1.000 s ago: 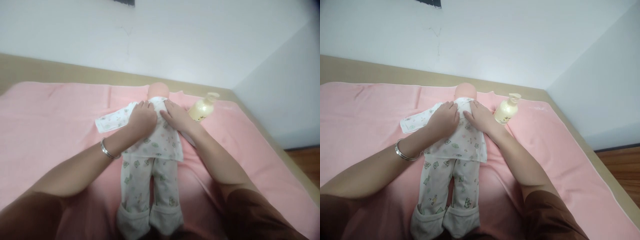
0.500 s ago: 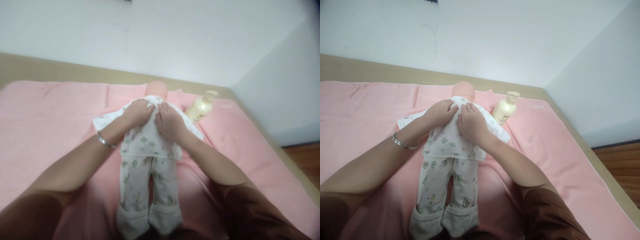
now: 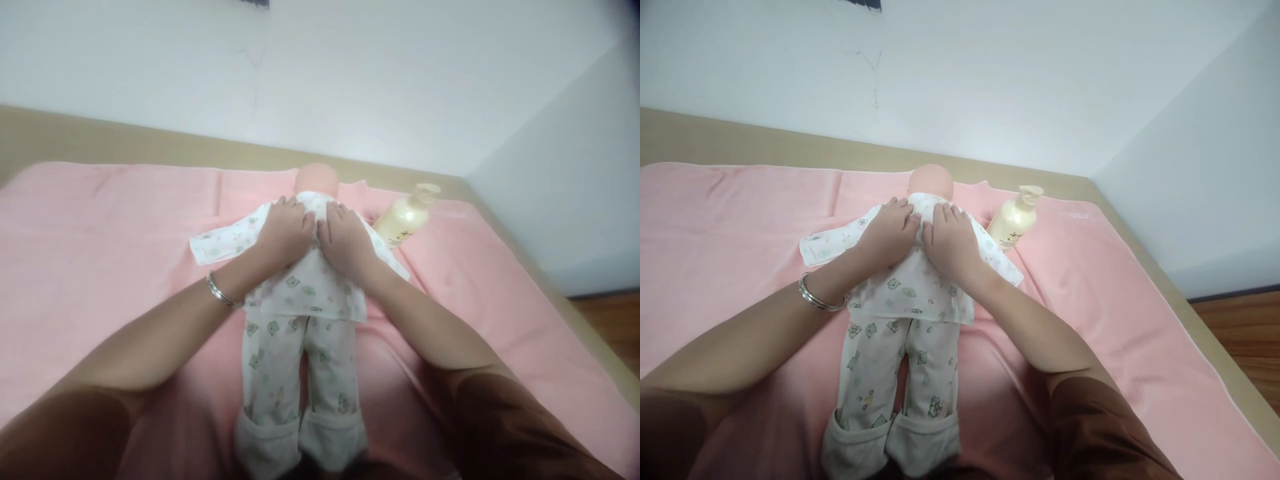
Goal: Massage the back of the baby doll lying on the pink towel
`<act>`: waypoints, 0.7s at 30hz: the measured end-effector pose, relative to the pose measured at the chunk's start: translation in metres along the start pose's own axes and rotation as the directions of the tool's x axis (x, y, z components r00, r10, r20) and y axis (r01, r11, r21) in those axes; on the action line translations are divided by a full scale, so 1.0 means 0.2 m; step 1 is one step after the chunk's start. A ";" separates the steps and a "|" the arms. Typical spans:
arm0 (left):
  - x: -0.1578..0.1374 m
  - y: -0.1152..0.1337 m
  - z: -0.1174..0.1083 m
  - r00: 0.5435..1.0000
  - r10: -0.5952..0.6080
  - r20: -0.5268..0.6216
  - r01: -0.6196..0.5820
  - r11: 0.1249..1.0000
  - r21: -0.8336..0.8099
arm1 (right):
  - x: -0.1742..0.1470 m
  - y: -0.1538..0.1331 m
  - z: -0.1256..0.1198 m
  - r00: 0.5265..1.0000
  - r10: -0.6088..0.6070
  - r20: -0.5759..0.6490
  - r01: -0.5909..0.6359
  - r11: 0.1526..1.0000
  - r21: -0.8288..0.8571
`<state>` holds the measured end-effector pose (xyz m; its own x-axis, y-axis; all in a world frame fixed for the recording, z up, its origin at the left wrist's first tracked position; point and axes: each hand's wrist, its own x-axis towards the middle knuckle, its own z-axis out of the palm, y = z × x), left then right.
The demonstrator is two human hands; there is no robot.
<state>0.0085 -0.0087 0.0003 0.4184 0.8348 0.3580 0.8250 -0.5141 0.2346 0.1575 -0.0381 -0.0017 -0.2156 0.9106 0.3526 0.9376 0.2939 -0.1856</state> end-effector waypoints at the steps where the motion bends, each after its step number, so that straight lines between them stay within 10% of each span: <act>1: 0.02 -0.01 0.00 0.999 -0.051 0.007 0.051 0.998 -0.033 | -0.02 -0.01 0.01 1.000 -0.015 -0.020 0.015 1.000 -0.009; 21: 0.03 -0.04 0.04 0.984 -0.178 -0.008 0.174 0.971 -0.165 | 0.09 0.14 -0.01 0.997 -0.003 0.073 -0.004 0.995 0.098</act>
<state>0.0077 0.0020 -0.0065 0.2617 0.9114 0.3175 0.8113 -0.3860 0.4391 0.1796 -0.0146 0.0011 -0.2375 0.9285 0.2853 0.9074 0.3169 -0.2760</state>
